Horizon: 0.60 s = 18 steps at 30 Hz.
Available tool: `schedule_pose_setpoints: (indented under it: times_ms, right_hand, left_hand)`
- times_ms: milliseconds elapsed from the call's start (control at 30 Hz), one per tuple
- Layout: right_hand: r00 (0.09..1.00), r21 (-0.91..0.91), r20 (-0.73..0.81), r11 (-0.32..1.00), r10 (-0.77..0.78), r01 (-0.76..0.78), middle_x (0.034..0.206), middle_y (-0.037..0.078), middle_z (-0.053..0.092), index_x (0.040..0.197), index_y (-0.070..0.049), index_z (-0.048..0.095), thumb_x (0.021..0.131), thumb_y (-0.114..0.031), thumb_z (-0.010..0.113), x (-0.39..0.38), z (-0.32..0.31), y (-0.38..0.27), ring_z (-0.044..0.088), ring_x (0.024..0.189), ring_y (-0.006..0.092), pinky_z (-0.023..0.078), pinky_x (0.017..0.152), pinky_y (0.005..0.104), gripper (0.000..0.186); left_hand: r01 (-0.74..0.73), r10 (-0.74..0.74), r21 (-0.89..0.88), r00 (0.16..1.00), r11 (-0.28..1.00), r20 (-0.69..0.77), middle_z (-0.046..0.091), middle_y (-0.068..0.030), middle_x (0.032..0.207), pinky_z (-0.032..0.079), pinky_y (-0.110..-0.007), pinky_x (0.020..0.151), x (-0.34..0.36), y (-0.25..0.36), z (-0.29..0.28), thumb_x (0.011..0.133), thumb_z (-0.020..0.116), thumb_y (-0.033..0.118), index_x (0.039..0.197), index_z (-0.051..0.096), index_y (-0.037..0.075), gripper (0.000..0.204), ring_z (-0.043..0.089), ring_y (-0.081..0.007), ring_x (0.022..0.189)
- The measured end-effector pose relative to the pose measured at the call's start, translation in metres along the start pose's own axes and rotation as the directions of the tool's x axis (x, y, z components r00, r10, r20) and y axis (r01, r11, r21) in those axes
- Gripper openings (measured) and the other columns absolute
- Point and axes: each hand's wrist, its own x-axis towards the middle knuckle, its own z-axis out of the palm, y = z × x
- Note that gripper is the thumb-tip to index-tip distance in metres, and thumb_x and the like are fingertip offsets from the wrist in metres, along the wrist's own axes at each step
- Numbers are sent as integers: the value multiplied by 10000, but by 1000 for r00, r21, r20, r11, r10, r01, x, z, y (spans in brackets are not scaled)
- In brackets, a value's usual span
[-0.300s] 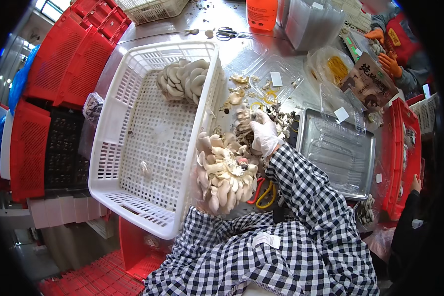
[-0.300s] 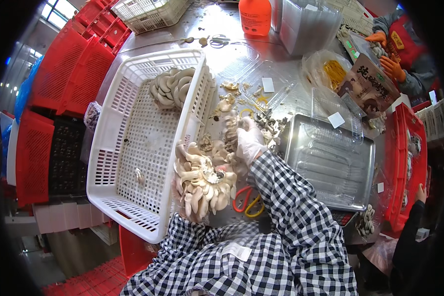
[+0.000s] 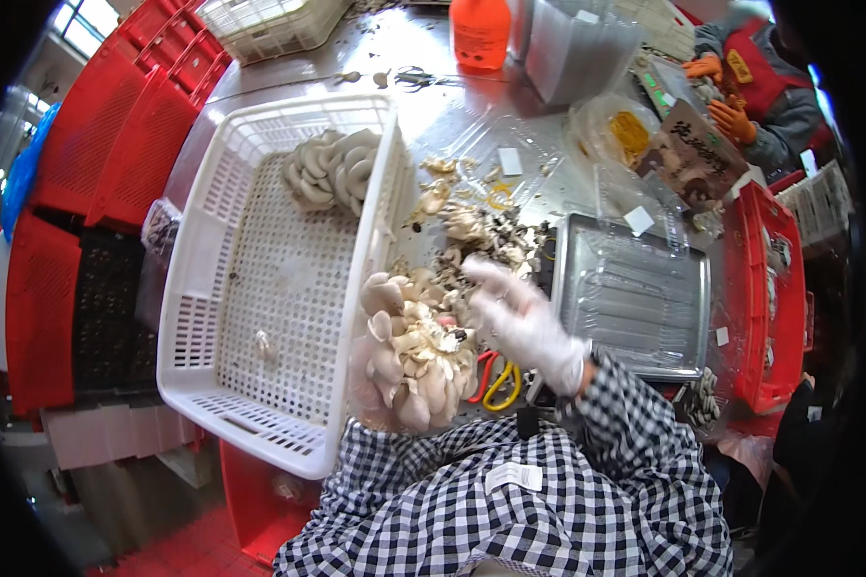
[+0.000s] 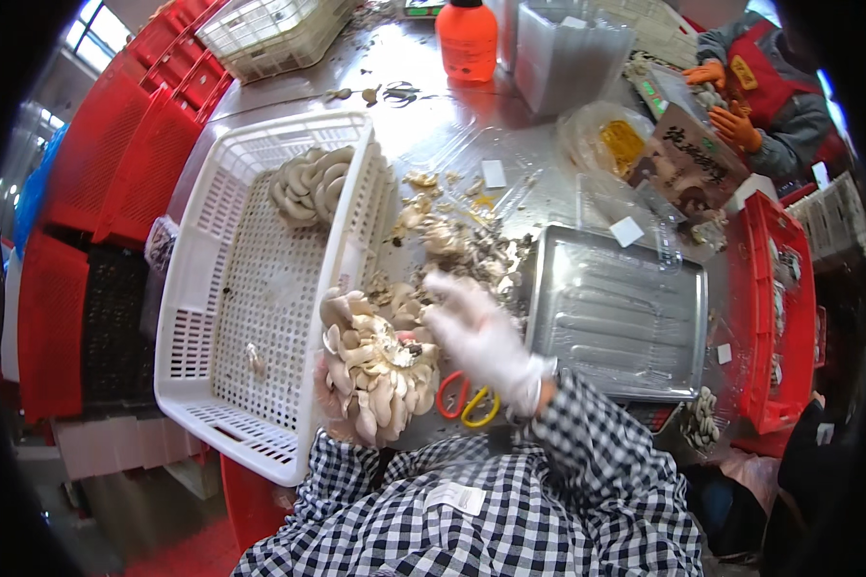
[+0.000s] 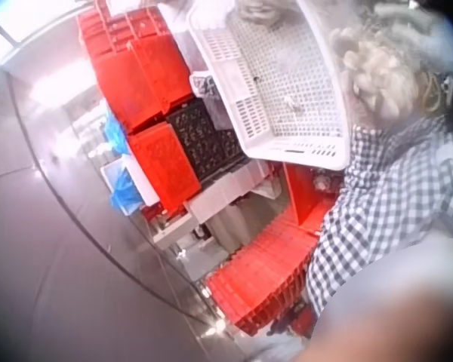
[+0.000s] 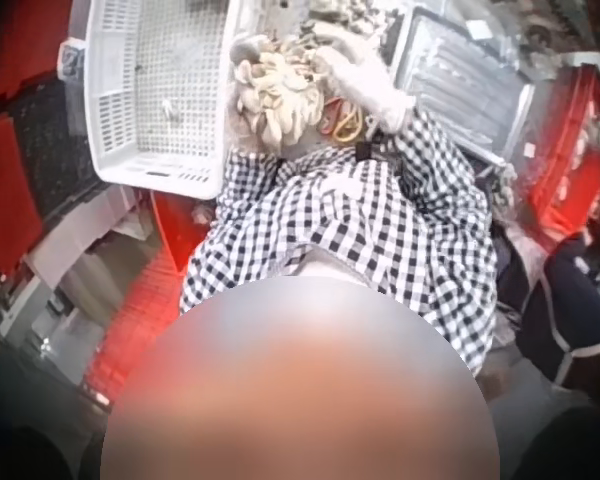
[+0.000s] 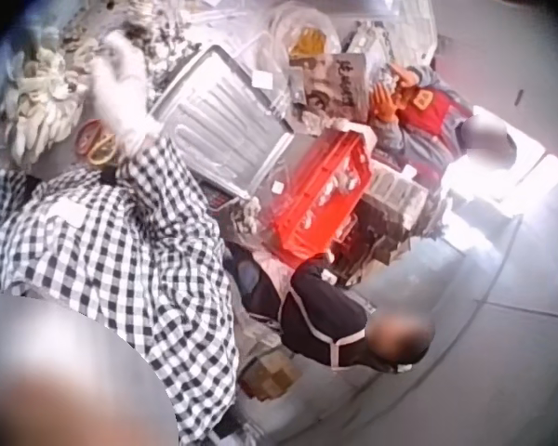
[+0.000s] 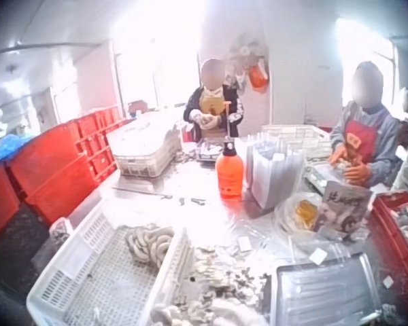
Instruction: The person trims the base of oyster mushrooms using scissors, places them on a digital scale, and packs them into plastic containers. The person repeats this process for multiple mushroom clusters, discarding trimmings and arranging the trimmed mushrooms for packaging.
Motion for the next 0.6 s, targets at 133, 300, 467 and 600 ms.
schedule_pose_setpoints:
  times_ms: [133,300,467,600]
  right_hand:
    - [968,126,169,970,184,-207,1195,111,586,1554,-234,441,978,-153,677,-60,11,-11,618,869,95,549,738,281,628]
    - [968,596,102,765,229,-244,1070,61,698,1487,-91,495,964,-130,705,-77,13,22,653,945,99,527,775,244,565]
    - [986,468,-20,873,164,-136,1186,47,643,1385,-92,578,998,-173,681,-84,16,0,614,1108,127,513,921,279,409]
    - [974,132,-96,967,-204,216,1409,100,525,1416,-90,556,1004,-147,645,-84,23,15,514,1332,218,442,1104,340,425]
  left_hand:
    - [-12,11,35,1000,999,21,512,-234,1427,438,-452,1105,-1,-12,-10,997,344,647,1514,375,14,818,550,-316,1282]
    - [49,-88,457,994,888,65,558,-143,1359,490,-363,1041,-12,17,28,999,588,442,1487,375,5,688,577,-231,1231]
    - [-68,-30,422,975,904,221,508,-156,1423,460,-388,1081,-23,25,64,1011,530,478,1467,392,6,670,547,-247,1283]
    - [-229,159,279,955,933,250,468,-128,1484,407,-433,1142,-19,-18,36,1014,494,522,1509,366,75,679,477,-264,1364]
